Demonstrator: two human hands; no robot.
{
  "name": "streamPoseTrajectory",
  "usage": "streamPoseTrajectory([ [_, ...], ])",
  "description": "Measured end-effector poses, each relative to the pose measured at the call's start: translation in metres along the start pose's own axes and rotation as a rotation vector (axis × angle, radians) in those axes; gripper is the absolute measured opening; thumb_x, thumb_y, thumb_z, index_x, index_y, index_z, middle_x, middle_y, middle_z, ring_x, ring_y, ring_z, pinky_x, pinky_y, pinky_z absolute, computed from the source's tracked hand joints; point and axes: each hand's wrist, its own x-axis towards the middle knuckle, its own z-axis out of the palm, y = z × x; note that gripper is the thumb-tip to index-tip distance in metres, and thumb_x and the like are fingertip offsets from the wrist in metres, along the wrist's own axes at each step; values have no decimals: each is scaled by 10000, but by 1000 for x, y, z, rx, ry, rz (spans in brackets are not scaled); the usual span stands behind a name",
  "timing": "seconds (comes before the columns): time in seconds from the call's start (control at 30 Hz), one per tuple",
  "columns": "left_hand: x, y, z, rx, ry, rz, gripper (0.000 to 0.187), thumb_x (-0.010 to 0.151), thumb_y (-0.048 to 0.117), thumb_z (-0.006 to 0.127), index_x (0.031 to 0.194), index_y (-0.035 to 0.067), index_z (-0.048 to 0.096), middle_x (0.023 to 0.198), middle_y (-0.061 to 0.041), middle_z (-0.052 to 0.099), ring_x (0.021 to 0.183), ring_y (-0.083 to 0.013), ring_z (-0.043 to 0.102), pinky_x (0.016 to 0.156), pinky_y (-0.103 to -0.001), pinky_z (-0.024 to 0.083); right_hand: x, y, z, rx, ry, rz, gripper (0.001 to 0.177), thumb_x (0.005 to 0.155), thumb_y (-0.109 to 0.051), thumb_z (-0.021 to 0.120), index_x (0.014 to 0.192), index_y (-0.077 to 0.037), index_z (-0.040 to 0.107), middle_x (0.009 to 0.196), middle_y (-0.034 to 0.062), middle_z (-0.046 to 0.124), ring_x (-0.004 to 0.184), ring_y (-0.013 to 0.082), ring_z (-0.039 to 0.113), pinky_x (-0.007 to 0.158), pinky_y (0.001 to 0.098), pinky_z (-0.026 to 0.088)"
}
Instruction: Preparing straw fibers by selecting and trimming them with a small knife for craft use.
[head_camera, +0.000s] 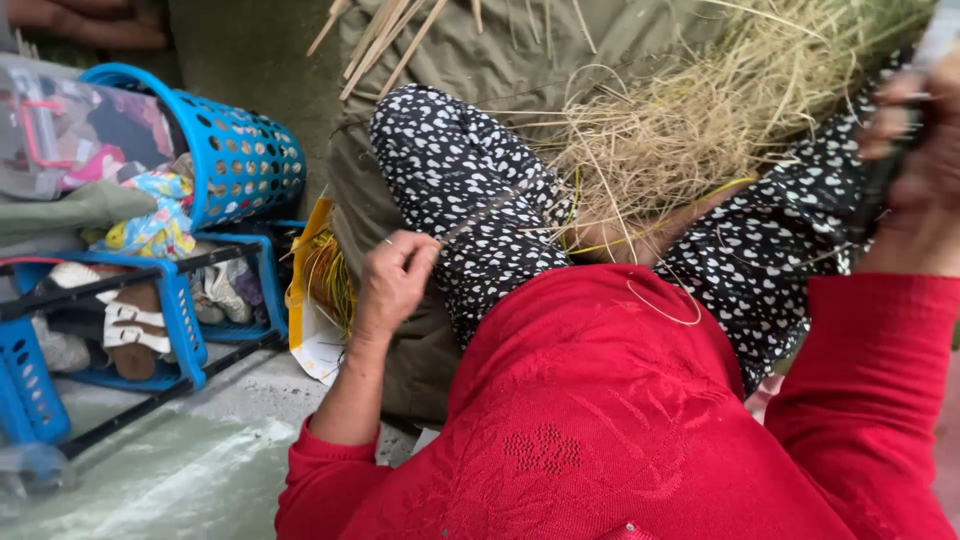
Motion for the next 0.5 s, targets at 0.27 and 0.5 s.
streamPoseTrajectory([
  [0.27, 84, -14, 14, -421, 318, -491, 185, 740, 129, 591, 884, 16, 624, 612, -22, 574, 468, -48, 452, 378, -147, 353, -46, 7, 52, -50, 185, -26, 187, 898, -268, 489, 1072, -205, 461, 686, -112, 536, 465, -17, 469, 388, 102, 370],
  [0.5, 207, -45, 112, -336, 454, -217, 173, 651, 155, 589, 716, 22, 678, 479, 43, 565, 424, -51, 444, 414, -177, 396, -62, 10, 76, 76, 166, -159, 249, 821, -252, 603, 1023, -145, 502, 657, -74, 554, 429, 2, 468, 341, 102, 339],
])
